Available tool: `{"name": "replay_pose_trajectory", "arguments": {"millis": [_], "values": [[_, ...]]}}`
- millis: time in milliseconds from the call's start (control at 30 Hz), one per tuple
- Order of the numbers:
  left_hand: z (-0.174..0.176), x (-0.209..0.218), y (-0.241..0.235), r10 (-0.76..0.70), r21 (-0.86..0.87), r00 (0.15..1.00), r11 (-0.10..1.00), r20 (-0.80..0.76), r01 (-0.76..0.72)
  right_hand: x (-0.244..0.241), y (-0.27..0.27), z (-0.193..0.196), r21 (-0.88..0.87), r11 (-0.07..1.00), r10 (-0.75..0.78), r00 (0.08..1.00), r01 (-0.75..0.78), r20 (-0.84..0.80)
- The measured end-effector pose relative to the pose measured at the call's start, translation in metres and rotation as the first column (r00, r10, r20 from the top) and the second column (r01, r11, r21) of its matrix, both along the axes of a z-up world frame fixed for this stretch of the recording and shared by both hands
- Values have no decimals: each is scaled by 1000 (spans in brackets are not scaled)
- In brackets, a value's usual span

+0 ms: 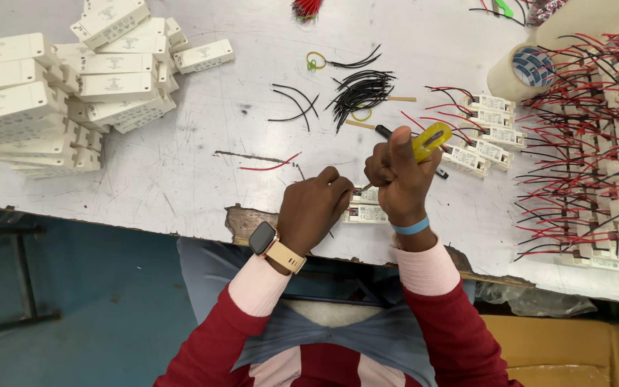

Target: The person assembles small white electrical components by inserting red and black wires into terminals and securing them with a screwdriver. They handle multiple units, stacking completed ones on the table.

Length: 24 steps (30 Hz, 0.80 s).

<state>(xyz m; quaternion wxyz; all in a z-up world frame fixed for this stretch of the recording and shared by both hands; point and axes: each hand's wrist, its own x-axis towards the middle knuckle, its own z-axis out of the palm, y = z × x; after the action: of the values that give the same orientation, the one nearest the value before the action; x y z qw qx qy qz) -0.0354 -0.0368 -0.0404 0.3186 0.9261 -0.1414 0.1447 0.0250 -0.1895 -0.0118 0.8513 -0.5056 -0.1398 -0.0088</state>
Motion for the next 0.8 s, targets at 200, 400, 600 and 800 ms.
{"name": "replay_pose_trajectory", "arguments": {"millis": [200, 400, 600, 800], "values": [[1, 2, 3, -22, -43, 998, 999, -64, 19, 1, 0, -4, -27, 1000, 14, 1000, -14, -18], [6, 3, 4, -35, -78, 998, 996, -57, 31, -4, 1, -7, -58, 998, -23, 999, 25, 23], [0, 6, 3, -27, -75, 999, 997, -34, 25, -4, -2, -13, -52, 998, -42, 999, 41, -15], [-8, 8, -6, -33, -11, 999, 999, 1, 33, -5, -1, -9, -24, 999, -44, 999, 44, -4]]}}
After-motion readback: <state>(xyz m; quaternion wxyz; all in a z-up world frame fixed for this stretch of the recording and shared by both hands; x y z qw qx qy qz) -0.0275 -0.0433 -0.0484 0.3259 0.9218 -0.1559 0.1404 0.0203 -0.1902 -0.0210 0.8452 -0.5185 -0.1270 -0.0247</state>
